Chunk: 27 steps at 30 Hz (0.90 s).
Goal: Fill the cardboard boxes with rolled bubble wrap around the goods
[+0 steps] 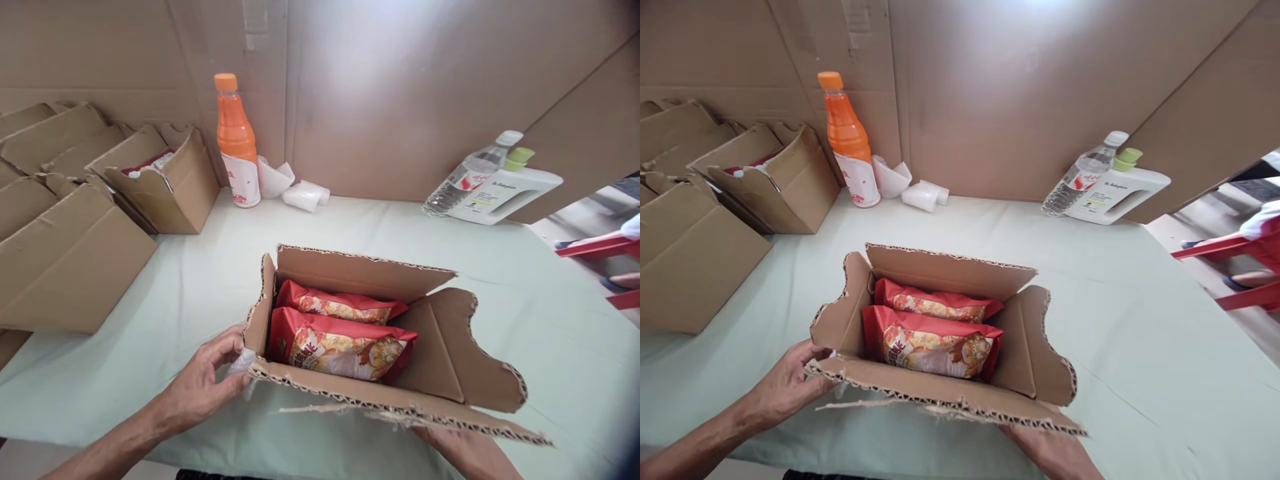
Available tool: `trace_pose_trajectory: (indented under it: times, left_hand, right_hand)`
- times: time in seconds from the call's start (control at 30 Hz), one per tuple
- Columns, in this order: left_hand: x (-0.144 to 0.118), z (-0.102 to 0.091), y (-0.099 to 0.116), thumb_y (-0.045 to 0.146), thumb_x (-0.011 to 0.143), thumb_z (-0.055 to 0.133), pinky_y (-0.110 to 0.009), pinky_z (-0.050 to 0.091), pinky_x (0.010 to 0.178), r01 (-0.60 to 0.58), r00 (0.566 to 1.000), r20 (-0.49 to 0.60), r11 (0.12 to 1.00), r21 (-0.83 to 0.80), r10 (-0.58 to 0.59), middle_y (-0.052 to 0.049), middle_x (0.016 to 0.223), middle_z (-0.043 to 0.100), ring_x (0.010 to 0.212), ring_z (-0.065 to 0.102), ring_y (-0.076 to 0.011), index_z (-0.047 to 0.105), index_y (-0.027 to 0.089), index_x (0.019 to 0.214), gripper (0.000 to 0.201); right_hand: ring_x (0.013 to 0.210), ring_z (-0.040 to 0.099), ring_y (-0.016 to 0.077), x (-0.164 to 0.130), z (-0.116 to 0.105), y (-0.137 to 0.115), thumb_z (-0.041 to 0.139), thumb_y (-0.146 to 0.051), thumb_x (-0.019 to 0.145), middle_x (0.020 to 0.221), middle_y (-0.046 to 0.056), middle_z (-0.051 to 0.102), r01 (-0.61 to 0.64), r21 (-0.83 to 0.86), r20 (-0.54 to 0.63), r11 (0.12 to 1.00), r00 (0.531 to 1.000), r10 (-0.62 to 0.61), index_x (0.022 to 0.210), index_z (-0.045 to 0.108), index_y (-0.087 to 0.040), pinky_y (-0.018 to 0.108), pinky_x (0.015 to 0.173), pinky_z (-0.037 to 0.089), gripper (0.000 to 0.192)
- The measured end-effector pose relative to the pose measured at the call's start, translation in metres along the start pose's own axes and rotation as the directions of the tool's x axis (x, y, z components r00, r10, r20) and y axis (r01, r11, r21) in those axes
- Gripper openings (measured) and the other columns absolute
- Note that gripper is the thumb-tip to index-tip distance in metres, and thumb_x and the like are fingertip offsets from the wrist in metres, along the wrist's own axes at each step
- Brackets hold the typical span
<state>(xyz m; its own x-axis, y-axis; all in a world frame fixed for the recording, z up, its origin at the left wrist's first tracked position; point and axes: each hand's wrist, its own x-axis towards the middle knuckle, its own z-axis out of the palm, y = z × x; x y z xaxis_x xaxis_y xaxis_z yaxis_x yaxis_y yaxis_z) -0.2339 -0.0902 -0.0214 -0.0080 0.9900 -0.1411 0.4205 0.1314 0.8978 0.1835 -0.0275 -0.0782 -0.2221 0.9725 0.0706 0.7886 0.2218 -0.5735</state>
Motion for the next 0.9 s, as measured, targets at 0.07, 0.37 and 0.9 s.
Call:
trace_pose_trajectory:
  times: [0.07, 0.37, 0.9]
  left_hand:
    - [0.015, 0.005, 0.009, 0.034, 0.075, 0.067, -0.027, 0.049, 0.065, 0.007, 1.0, 0.005, 0.997, -0.072, -0.006, -0.002, 0.074, 0.063, 0.069, 0.059, -0.0187, 0.063, 0.022, 0.071, 0.013]
    - [0.178, 0.0, 0.011, 0.04, 0.064, 0.072, -0.026, 0.043, 0.069, -0.074, 0.944, -0.329, 0.956, -0.283, -0.024, 0.0, 0.076, 0.064, 0.07, 0.057, -0.015, 0.061, 0.018, 0.08, 0.029]
    - [0.215, 0.013, -0.033, 0.038, 0.071, 0.069, -0.025, 0.042, 0.066, -0.154, 0.912, -0.406, 0.963, -0.219, 0.053, 0.003, 0.073, 0.06, 0.067, 0.054, -0.0127, 0.06, 0.018, 0.084, 0.025]
  right_hand:
    - [0.066, 0.071, 0.0304, 0.018, -0.002, -0.017, 0.06, -0.063, 0.083, 0.073, 0.006, 0.076, -0.018, 0.062, 0.1, 0.998, 0.995, 0.012, 0.073, 0.076, -0.026, 0.037, 0.054, 0.058, 0.041]
    - [0.088, 0.067, 0.0264, 0.22, 0.025, -0.068, 0.067, -0.054, 0.076, 0.115, 0.014, 0.072, -0.002, 0.233, -0.008, 0.972, 1.0, 0.004, 0.125, 0.059, -0.015, 0.039, 0.076, 0.055, 0.063]
    - [0.072, 0.061, 0.0203, 0.26, 0.074, -0.041, 0.061, -0.051, 0.081, 0.1, 0.011, 0.073, 0.058, 0.294, -0.273, 0.954, 0.962, 0.026, 0.117, 0.063, -0.016, 0.038, 0.071, 0.054, 0.05]
